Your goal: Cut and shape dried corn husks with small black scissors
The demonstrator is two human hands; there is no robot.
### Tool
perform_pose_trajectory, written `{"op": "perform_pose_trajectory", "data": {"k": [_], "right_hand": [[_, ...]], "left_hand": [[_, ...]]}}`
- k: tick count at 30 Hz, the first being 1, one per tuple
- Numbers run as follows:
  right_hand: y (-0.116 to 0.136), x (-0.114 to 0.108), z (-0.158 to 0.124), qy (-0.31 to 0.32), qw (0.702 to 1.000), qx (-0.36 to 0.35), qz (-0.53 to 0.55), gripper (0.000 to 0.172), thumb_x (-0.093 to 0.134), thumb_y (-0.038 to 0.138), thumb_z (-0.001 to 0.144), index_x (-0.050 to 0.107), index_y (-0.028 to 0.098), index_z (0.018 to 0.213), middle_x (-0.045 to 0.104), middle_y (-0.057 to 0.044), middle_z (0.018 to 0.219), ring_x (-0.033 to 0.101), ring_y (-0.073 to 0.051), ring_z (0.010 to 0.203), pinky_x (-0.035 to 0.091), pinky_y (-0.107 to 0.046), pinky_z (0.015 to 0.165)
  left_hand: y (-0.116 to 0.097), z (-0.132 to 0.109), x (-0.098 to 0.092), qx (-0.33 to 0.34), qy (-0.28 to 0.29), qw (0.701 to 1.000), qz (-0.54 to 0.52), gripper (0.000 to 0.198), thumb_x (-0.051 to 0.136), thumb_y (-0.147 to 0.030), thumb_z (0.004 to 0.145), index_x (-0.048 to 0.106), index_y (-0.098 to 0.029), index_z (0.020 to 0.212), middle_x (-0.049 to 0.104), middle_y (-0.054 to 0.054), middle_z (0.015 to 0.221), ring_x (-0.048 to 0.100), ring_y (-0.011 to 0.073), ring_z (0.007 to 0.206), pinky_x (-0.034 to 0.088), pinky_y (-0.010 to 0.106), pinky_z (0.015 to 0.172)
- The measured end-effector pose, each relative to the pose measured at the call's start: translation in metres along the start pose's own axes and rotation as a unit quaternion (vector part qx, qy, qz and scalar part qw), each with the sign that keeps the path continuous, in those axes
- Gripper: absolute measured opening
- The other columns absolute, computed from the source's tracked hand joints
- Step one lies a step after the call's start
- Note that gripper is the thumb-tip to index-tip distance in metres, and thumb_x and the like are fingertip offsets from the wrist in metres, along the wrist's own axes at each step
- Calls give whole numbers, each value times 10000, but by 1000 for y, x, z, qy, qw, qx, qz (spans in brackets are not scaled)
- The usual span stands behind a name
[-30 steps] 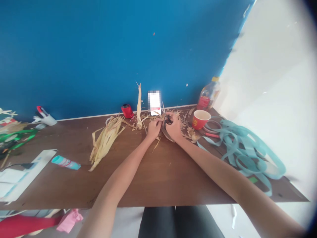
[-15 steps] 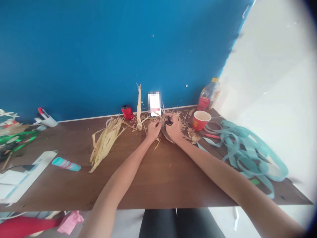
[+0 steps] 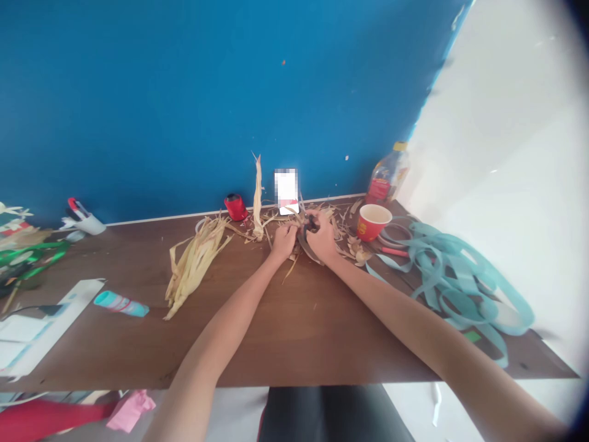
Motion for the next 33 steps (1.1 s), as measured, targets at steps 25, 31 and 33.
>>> {"op": "perform_pose_trajectory", "data": {"k": [25,31,33], "right_hand": [[1,1,0,15,1000,-12,24,436,574,192,690,609,197,1125,675,-24,854,635,-191,784,508,-326,772],[3,1,0,23,999,-9,25,434,570,205,691,609,194,1124,665,-20,834,620,-179,743,509,-321,746],[4,1,0,20,999,-14,21,427,567,208,696,610,192,1121,663,-21,833,617,-178,748,507,-319,747]], "left_hand": [[4,1,0,-17,2,1000,-6,255,421,-204,821,465,-174,572,484,-11,589,457,139,642,337,258,665],[6,2,-1,-33,-4,999,5,319,391,-220,845,412,-183,528,440,-11,546,429,138,599,301,271,622],[6,2,-1,-25,-2,1000,0,298,391,-204,830,411,-181,534,443,-11,556,434,138,605,299,270,623]]}}
Point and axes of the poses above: each hand's wrist, its own z-axis towards the middle knuckle, its own x-axis out of the palm, y = z × x, the point moved 1 cm from there along z, towards the middle knuckle
